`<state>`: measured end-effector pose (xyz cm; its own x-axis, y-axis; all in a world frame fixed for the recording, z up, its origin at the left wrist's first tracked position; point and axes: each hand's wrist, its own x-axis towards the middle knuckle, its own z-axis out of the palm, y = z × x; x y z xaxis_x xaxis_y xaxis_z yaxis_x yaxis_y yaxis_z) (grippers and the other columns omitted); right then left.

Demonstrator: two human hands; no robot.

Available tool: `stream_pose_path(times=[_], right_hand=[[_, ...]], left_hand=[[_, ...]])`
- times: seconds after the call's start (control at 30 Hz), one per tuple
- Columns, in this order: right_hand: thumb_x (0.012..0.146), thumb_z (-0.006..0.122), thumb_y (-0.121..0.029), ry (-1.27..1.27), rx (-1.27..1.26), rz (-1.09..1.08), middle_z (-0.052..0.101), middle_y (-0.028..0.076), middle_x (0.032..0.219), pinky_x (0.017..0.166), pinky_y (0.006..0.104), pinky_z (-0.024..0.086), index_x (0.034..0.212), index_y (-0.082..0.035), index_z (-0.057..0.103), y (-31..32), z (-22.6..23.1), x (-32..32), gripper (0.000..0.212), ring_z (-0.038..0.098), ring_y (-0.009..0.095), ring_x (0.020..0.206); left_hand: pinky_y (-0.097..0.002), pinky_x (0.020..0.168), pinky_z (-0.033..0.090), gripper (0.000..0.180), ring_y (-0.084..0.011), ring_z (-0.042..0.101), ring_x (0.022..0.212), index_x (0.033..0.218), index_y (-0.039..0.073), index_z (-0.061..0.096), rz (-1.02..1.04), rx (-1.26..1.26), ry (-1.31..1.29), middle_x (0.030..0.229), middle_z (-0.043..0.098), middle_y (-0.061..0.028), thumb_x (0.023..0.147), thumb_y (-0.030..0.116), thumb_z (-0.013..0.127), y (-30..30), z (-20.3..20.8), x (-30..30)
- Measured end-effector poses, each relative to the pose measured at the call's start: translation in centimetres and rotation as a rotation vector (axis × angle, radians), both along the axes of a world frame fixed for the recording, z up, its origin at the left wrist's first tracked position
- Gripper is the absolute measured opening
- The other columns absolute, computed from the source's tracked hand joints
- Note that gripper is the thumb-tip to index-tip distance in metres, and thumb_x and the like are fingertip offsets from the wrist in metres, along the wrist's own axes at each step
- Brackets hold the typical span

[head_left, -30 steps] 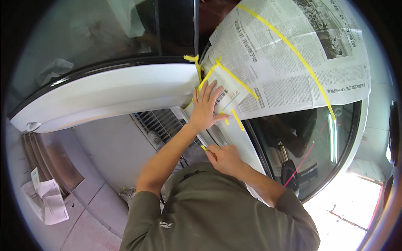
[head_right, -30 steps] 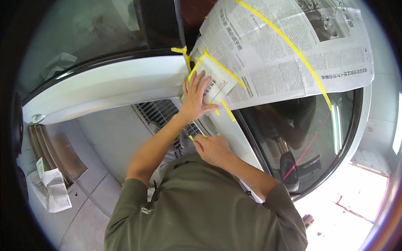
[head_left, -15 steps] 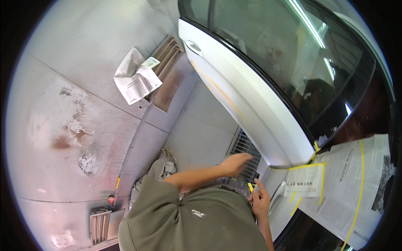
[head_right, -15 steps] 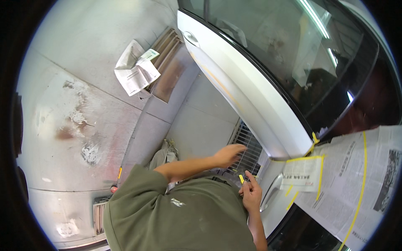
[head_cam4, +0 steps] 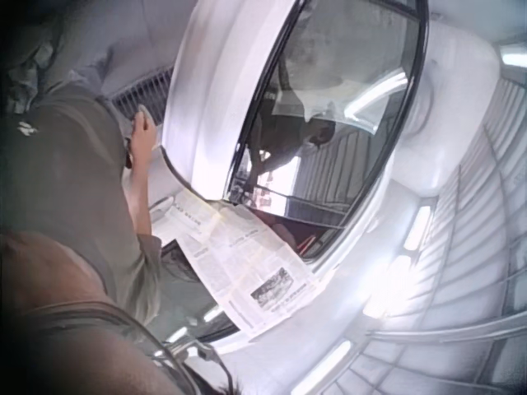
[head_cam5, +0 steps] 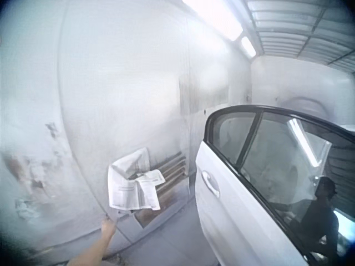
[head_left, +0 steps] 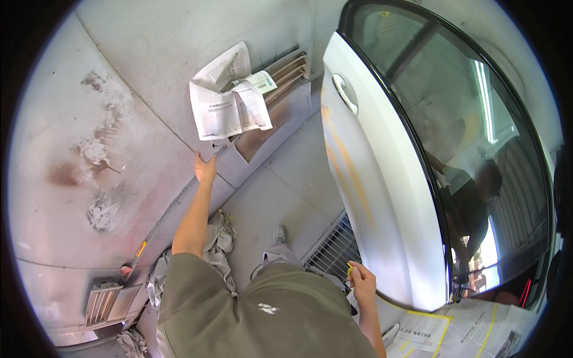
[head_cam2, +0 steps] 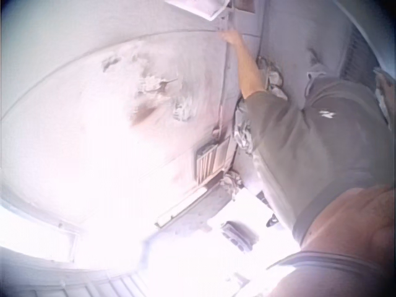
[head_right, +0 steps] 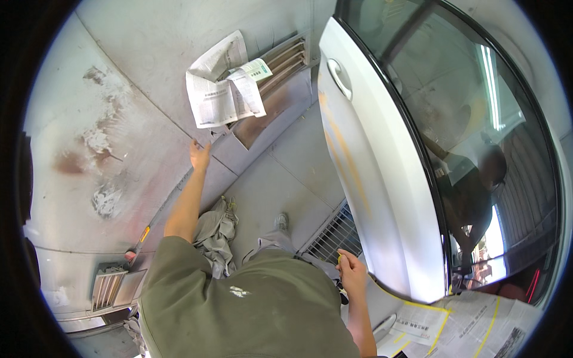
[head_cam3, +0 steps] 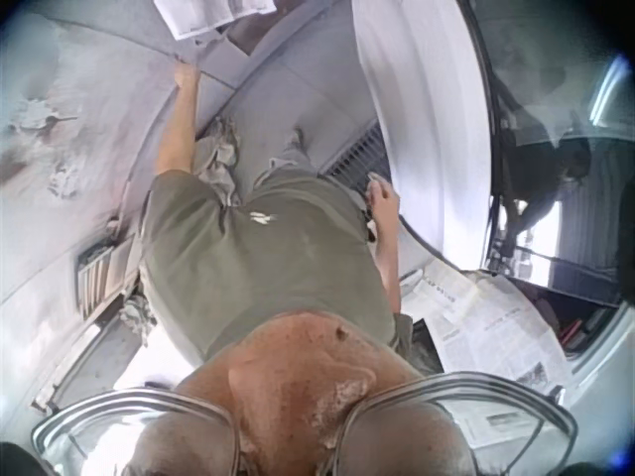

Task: The person covers a white car's door and hood with newspaper sheets, securing them with yellow masking tape. They retrieve additional newspaper from a nearby storage area and continue taping the paper to the vehicle's surfaces.

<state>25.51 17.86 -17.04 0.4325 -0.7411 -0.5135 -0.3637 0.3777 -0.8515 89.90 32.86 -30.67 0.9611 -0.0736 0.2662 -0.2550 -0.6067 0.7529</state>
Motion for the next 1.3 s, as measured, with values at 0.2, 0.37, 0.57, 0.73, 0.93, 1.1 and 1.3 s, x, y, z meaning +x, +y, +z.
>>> stream_pose_path(times=[0.2,0.37,0.57,0.73,0.93,1.1,1.3], right_hand=[[0.104,0.061,-0.021,0.016,-0.013,0.312,0.068,0.001,0.079,0.061,0.0238,0.046,0.124,-0.007,0.075,-1.7,-0.4,14.9,0.028,0.058,0.007,0.066],[0.104,0.061,-0.024,0.097,-0.041,0.456,0.072,0.003,0.083,0.069,0.0264,0.050,0.124,-0.007,0.075,-5.1,1.2,20.6,0.030,0.063,0.010,0.074],[0.105,0.060,-0.025,0.110,-0.099,0.704,0.070,0.002,0.082,0.064,0.0266,0.046,0.124,-0.007,0.075,-11.0,1.0,25.3,0.030,0.058,0.008,0.071],[0.105,0.061,-0.026,0.108,-0.137,0.711,0.069,0.001,0.081,0.066,0.0274,0.049,0.124,-0.008,0.075,-15.2,1.5,28.7,0.030,0.062,0.009,0.074],[0.104,0.060,-0.030,0.110,-0.325,0.881,0.077,0.007,0.091,0.077,0.0365,0.056,0.125,-0.013,0.074,-17.5,1.4,29.4,0.031,0.071,0.019,0.079],[0.101,0.061,-0.036,0.163,-0.434,0.670,0.077,0.013,0.106,0.085,0.0414,0.057,0.123,-0.016,0.075,-17.9,2.1,26.7,0.033,0.074,0.034,0.094],[0.099,0.063,-0.039,0.469,-0.328,-0.008,0.077,0.012,0.109,0.086,0.0415,0.057,0.120,-0.019,0.076,-11.8,2.0,22.6,0.032,0.073,0.035,0.097]], left_hand=[[-0.0419,0.101,0.051,0.082,-0.0342,0.066,0.121,0.140,-0.005,0.058,-0.067,-0.065,0.083,0.132,0.067,-0.0255,0.083,0.048,0.083,-2.9,5.7,11.0],[-0.0399,0.082,0.055,0.044,-0.0303,0.075,0.092,0.108,-0.001,0.078,-0.220,-0.116,0.088,0.100,0.078,-0.0187,0.091,0.040,0.077,-6.5,13.9,5.6],[-0.0495,0.085,0.053,0.039,-0.0408,0.068,0.099,0.107,0.002,0.071,-0.113,-0.024,-0.015,0.107,0.069,-0.0210,0.091,0.037,0.072,-13.6,16.0,5.1],[-0.0519,0.115,0.039,0.053,-0.0421,0.048,0.136,0.136,0.009,0.058,0.335,0.112,-0.373,0.146,0.052,-0.0188,0.085,0.012,0.071,-11.8,14.4,5.1],[-0.0535,0.125,0.025,0.061,-0.0387,0.042,0.144,0.151,0.008,0.051,-0.413,0.421,-0.427,0.159,0.046,-0.0155,0.096,0.029,0.065,-20.2,14.4,9.2],[-0.0551,0.113,0.041,0.071,-0.0446,0.069,0.113,0.150,0.003,0.049,-0.469,0.883,0.067,0.122,0.070,-0.0293,0.107,0.057,0.035,-22.6,14.3,13.7],[-0.0528,0.111,0.044,0.058,-0.0450,0.062,0.122,0.141,-0.008,0.053,-0.429,0.509,-0.355,0.130,0.065,-0.0294,0.094,0.024,0.065,-24.8,17.9,9.9]])
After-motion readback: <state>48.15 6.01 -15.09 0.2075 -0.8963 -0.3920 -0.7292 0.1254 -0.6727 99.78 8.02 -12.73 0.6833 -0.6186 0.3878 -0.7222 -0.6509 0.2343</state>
